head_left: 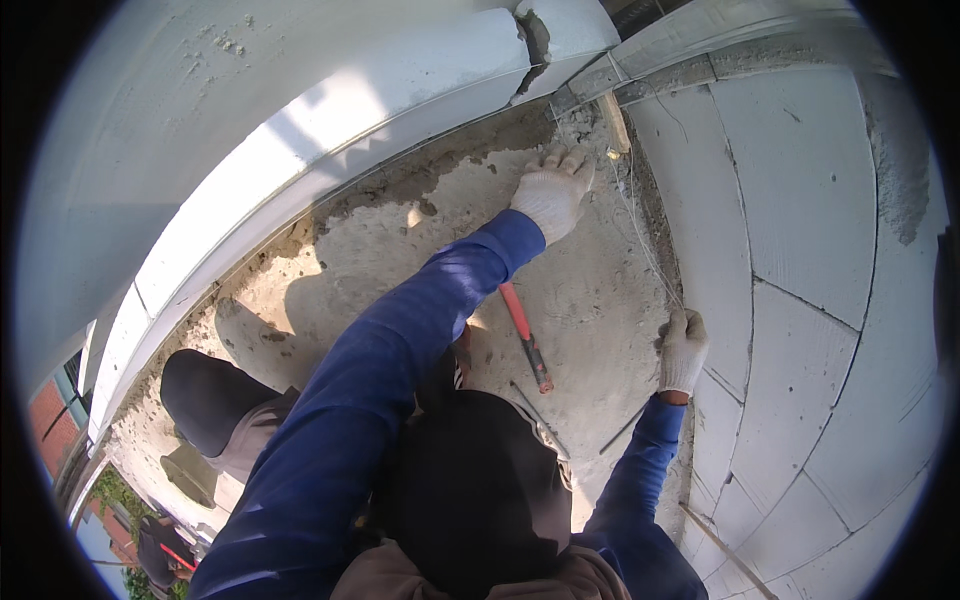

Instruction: The person scoops mortar from a bucket using a trowel and spreads it onto a white rectangular tile. They then place the tile onto a prepared bed of mortar along a curved wall, using a hammer to tap it into position and a string line to ensure alignment.

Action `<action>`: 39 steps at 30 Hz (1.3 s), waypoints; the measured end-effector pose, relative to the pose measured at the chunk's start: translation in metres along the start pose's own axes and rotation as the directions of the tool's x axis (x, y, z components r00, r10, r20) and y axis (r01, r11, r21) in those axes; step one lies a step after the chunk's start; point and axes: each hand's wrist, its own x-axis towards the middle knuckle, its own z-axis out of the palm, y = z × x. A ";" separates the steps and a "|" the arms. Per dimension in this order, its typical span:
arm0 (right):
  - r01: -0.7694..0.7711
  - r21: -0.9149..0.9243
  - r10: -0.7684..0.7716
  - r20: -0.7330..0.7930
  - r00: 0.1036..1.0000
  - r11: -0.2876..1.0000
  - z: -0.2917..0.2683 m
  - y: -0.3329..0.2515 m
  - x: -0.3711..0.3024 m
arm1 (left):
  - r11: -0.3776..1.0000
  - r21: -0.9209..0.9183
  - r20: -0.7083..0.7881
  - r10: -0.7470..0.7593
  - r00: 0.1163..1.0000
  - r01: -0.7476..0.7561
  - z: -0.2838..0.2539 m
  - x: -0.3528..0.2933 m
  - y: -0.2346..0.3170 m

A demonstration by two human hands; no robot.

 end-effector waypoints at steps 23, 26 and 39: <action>0.373 -0.511 -0.564 -0.292 0.772 0.775 0.118 -0.045 0.008 | 0.111 -0.930 0.300 -0.325 0.897 0.351 -0.158 -0.142 -0.009; 0.525 -0.182 -0.540 -0.043 0.840 0.831 0.142 -0.074 -0.028 | -0.084 -0.978 0.207 -0.391 0.897 0.189 -0.231 -0.210 -0.015; -0.518 0.805 -0.468 0.591 0.657 0.290 0.236 -0.203 0.006 | 0.236 -0.933 -0.262 -0.963 0.063 -0.272 -0.534 -0.803 -0.029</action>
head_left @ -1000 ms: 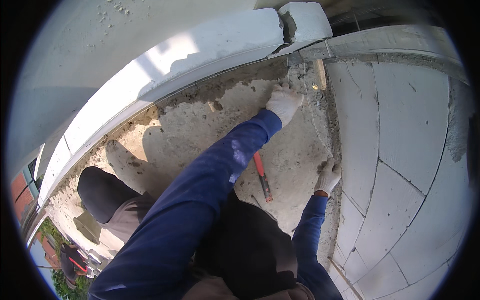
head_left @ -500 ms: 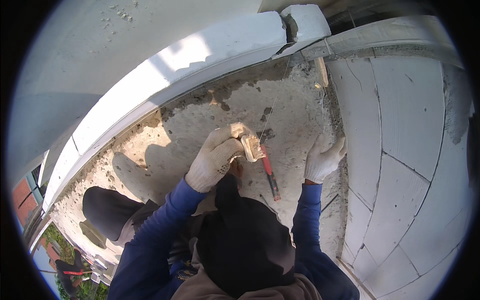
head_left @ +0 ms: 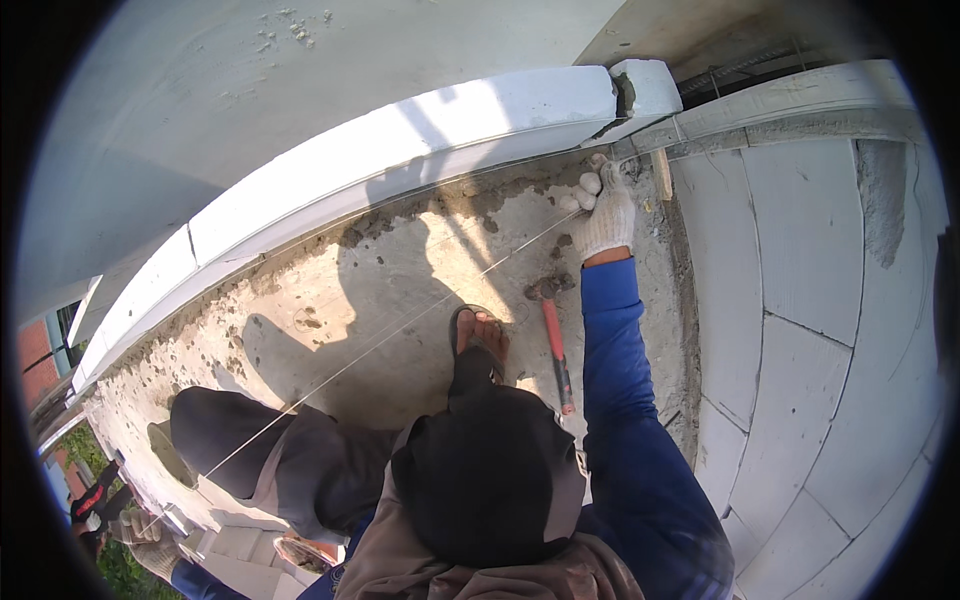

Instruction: The person scoops mortar from a bucket using a trowel and spreads it onto a white rectangular tile. They then place the tile onto a prepared bed of mortar along a curved wall, using a hammer to tap it into position and a string line to ensure alignment.

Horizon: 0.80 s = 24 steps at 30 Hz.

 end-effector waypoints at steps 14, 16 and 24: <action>0.969 -0.212 0.583 0.806 0.099 0.128 0.228 0.177 -0.171 | 0.941 0.318 0.453 -0.260 0.853 0.118 0.137 0.092 -0.069; 0.936 -0.183 0.623 0.781 -0.047 0.300 0.257 0.206 -0.188 | 0.899 0.438 0.496 -0.212 0.842 -0.031 0.177 0.083 -0.103; 0.707 0.052 0.304 0.879 -0.368 0.705 0.284 0.269 -0.208 | 0.706 0.700 0.578 -0.474 0.665 -0.106 0.194 0.054 -0.174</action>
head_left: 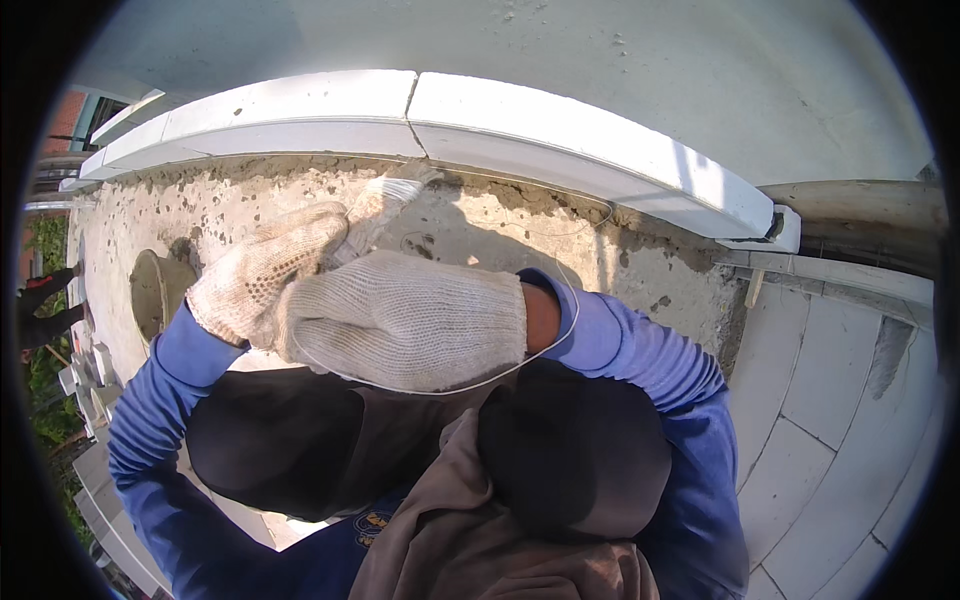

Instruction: The person scoops mortar from a bucket using a trowel and spreads it onto a white rectangular tile. They then place the tile onto a prepared bed of mortar along a curved wall, using a hammer to tap it into position and a string line to ensure alignment.

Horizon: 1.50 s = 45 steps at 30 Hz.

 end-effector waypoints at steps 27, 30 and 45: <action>-0.348 -0.874 0.836 0.110 0.538 0.339 -0.114 -0.057 0.016 | 0.923 -0.382 -0.651 -0.227 0.724 -0.054 -0.046 -0.142 -0.120; -0.379 -0.666 0.694 0.295 0.657 0.642 -0.084 -0.031 0.117 | 0.852 -0.512 -0.625 -0.283 0.728 -0.108 -0.031 -0.156 -0.094; -0.660 0.490 0.536 0.387 0.750 0.569 -0.017 0.074 0.300 | 0.836 0.143 -0.989 0.099 -0.111 -0.530 -0.265 -0.554 -0.040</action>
